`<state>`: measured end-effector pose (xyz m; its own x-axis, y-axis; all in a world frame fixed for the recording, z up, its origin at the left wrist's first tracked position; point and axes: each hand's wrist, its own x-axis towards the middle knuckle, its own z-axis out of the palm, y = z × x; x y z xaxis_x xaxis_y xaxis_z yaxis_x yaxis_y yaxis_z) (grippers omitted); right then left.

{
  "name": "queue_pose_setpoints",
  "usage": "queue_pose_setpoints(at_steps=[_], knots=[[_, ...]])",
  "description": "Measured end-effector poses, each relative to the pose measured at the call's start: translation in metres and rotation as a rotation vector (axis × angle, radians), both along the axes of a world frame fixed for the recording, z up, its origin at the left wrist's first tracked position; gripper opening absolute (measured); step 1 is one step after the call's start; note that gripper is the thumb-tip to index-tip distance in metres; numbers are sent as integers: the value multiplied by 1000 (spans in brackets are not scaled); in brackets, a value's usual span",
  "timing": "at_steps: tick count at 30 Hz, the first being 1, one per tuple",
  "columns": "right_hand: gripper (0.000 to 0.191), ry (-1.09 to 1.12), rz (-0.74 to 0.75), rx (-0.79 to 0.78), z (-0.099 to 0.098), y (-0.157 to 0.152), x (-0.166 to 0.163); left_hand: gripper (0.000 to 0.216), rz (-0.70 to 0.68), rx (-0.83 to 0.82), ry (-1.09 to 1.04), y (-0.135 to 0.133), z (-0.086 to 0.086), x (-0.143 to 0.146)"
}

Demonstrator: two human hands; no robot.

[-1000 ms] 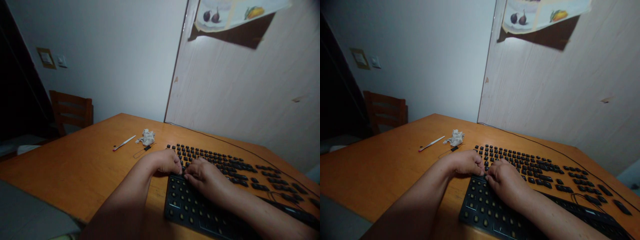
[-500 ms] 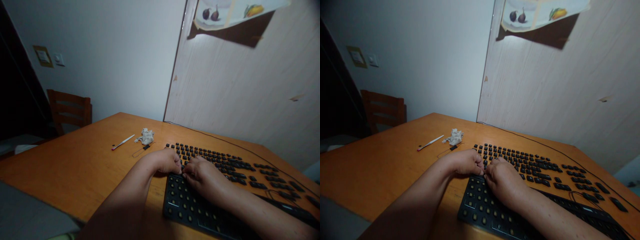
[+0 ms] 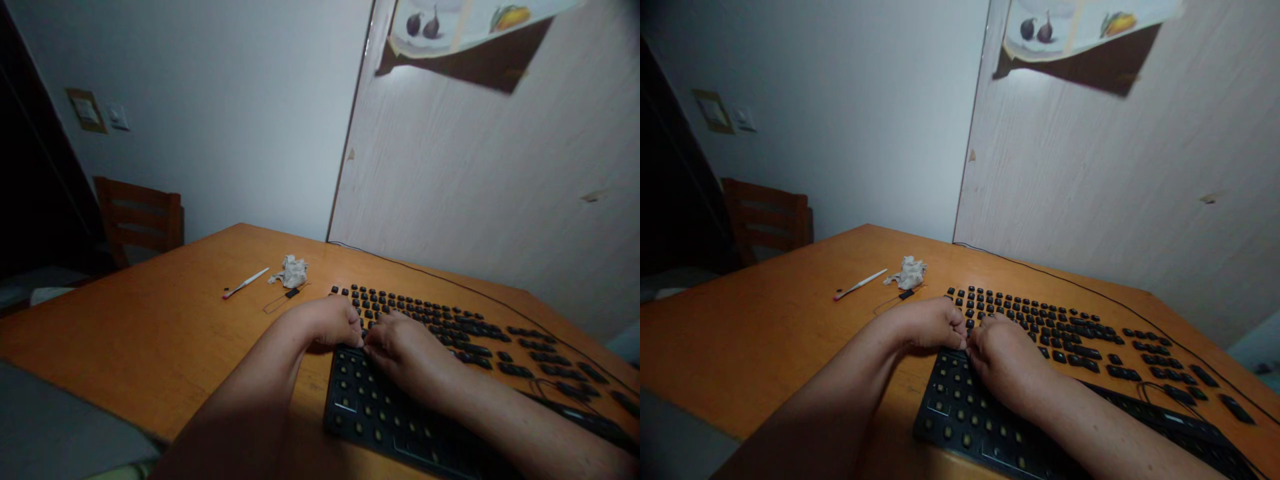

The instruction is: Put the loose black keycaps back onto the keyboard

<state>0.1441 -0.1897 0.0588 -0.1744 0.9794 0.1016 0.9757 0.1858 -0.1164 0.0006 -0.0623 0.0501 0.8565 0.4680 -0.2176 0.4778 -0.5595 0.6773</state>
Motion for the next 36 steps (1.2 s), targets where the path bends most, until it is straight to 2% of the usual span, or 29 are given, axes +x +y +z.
queue_pose_setpoints(at_steps=[10, 21, 36], knots=[[13, 150, -2, -100, 1, 9, 11, 12, -35, 35, 14, 0, 1, 1], [15, -40, 24, -30, 11, 10, -5, 2, -27, 127, 16, -5, 6, -1], [14, 6, -12, -50, 5, 3, -4, 8, -15, 74, -8, -4, 1, 0]])
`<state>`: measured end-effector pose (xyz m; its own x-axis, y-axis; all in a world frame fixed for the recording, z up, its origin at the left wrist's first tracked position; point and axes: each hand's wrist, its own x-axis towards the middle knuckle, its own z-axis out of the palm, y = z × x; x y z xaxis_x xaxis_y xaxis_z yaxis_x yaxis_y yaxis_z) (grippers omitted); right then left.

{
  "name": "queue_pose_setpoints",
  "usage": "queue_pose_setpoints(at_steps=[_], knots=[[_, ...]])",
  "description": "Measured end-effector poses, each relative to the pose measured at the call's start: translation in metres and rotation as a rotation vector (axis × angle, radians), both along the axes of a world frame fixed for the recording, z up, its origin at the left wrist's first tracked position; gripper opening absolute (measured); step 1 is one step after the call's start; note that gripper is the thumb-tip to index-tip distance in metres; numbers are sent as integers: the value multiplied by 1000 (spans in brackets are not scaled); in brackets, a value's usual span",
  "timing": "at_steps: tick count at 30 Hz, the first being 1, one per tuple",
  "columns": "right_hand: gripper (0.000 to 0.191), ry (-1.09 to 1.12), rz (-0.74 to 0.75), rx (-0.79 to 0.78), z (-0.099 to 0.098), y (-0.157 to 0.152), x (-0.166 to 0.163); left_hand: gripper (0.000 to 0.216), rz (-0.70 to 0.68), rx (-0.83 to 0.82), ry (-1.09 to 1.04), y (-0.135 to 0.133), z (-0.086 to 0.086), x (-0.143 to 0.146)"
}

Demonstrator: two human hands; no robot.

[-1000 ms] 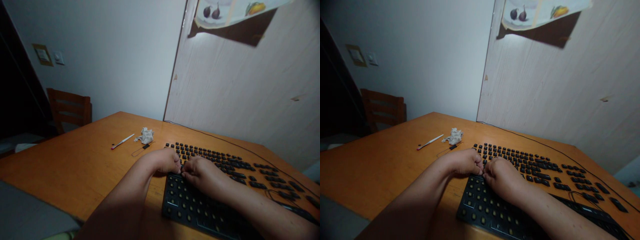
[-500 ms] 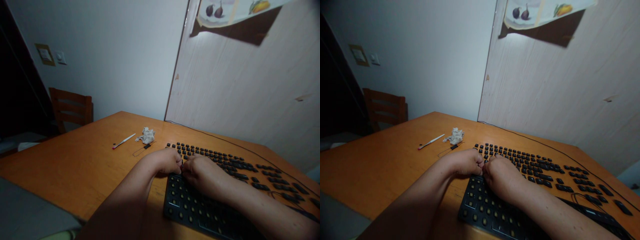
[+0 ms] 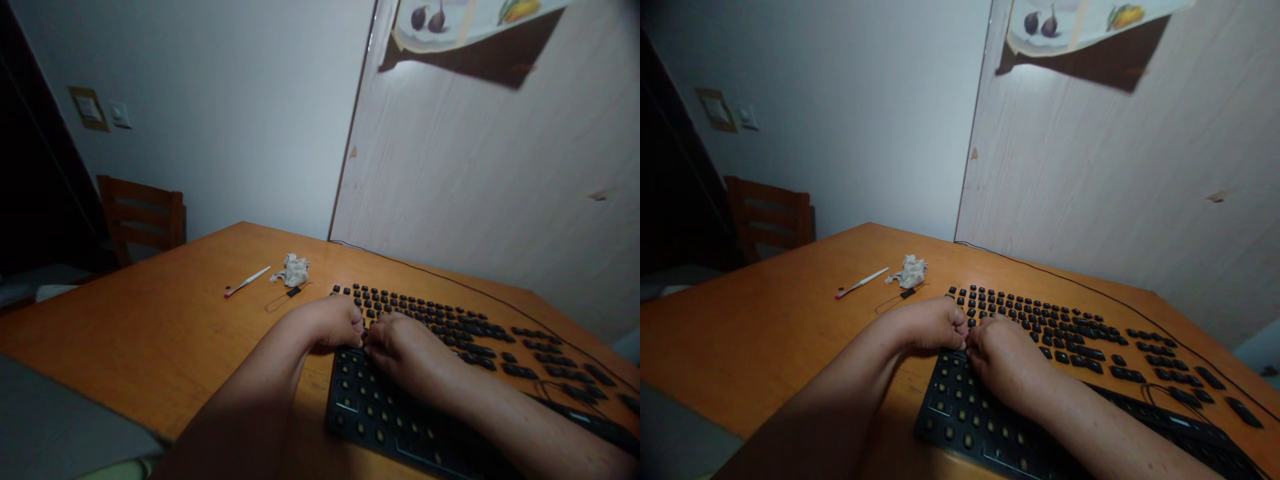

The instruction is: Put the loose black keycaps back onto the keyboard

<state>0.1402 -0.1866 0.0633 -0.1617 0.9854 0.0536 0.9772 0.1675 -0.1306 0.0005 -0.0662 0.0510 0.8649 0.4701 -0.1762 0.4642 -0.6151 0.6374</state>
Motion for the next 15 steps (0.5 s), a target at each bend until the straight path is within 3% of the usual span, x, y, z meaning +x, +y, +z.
queue_pose_setpoints(at_steps=[15], knots=[[20, -15, -5, 39, -3, -2, -3, 7, -6, 42, 28, 0, 2, 1]])
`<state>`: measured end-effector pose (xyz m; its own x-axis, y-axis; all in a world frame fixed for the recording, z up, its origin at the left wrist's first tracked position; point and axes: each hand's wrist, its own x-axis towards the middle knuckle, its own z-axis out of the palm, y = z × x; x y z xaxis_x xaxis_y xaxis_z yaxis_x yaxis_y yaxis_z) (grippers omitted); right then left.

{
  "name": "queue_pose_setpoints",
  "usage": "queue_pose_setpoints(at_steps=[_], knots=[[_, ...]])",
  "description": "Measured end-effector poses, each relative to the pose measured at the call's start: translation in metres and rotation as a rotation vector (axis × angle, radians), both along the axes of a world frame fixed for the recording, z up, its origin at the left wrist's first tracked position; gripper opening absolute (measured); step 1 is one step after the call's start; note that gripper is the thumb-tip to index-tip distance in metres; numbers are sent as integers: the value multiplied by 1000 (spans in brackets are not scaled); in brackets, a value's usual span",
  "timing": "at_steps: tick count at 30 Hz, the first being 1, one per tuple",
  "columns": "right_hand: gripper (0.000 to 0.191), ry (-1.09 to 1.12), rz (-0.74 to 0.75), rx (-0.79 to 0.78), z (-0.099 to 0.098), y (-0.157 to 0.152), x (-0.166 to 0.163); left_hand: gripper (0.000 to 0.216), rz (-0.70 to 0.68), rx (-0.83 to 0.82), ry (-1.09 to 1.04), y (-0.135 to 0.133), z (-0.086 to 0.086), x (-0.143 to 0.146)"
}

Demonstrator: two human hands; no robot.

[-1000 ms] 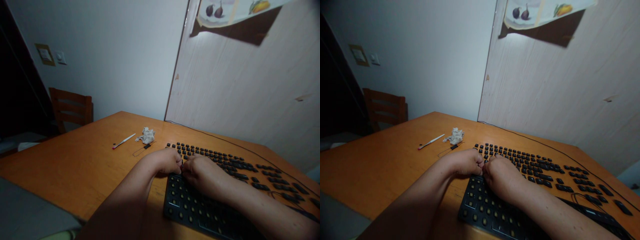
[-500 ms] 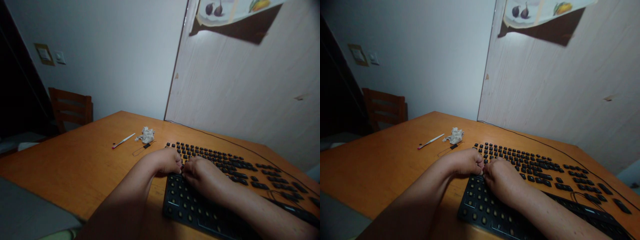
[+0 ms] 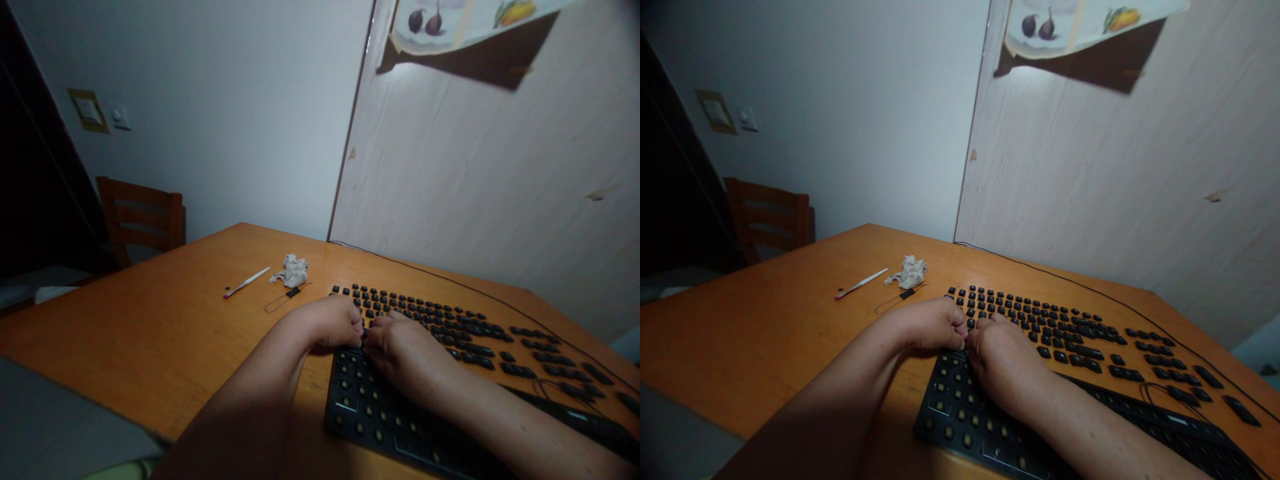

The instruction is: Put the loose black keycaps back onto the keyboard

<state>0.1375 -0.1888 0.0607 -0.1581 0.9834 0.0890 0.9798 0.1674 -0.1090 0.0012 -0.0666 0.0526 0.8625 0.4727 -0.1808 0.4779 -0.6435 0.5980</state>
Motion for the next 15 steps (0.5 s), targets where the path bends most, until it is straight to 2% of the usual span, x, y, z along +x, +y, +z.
queue_pose_setpoints(at_steps=[6, 15], knots=[[22, -32, 2, 22, 0, 0, -2, 2, 11, 3, 2, -4, 4, -1], [23, -108, 23, 97, -8, -7, -3, 7, 18, 2, 3, -5, 6, -1]])
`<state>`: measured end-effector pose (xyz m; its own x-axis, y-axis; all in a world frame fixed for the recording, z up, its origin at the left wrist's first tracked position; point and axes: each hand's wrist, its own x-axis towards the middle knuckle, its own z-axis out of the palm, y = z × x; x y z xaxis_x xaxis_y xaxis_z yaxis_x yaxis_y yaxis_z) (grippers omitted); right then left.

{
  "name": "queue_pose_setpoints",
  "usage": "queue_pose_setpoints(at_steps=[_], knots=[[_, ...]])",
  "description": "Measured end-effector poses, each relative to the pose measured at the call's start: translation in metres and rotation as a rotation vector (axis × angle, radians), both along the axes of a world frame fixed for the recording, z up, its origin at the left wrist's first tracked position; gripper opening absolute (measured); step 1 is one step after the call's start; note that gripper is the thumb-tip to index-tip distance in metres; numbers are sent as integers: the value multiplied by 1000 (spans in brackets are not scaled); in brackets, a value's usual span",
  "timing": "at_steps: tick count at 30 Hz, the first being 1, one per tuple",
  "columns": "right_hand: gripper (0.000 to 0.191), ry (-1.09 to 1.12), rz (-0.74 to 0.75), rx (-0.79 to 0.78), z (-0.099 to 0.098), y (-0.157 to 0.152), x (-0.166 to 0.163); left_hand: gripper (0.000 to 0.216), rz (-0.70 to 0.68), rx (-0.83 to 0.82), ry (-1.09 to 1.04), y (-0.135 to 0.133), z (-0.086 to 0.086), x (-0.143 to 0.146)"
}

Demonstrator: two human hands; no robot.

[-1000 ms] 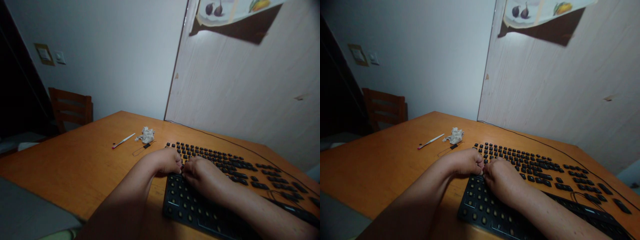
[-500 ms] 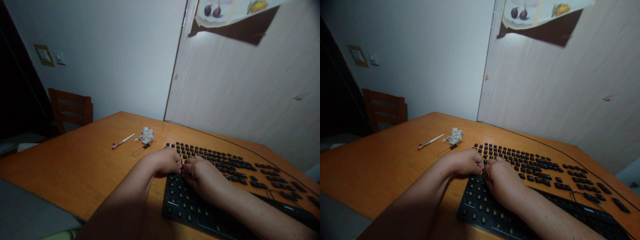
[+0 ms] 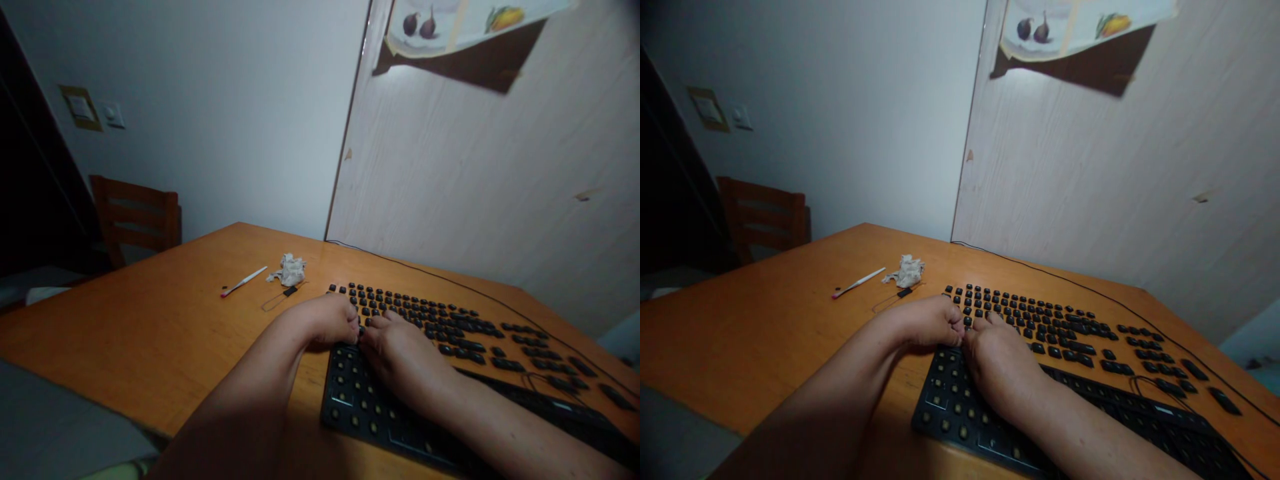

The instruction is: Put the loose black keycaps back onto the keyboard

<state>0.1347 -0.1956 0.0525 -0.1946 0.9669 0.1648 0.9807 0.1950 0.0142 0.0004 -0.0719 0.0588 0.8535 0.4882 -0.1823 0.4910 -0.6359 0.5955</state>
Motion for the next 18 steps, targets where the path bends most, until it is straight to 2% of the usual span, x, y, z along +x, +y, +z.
queue_pose_setpoints(at_steps=[9, 18], knots=[[11, -190, 86, 119, -8, -15, -7, 10, 13, -23, -11, 3, -3, 1], [15, -418, 144, 180, -13, -12, -12, 6, 4, 15, -28, 2, -3, 1]])
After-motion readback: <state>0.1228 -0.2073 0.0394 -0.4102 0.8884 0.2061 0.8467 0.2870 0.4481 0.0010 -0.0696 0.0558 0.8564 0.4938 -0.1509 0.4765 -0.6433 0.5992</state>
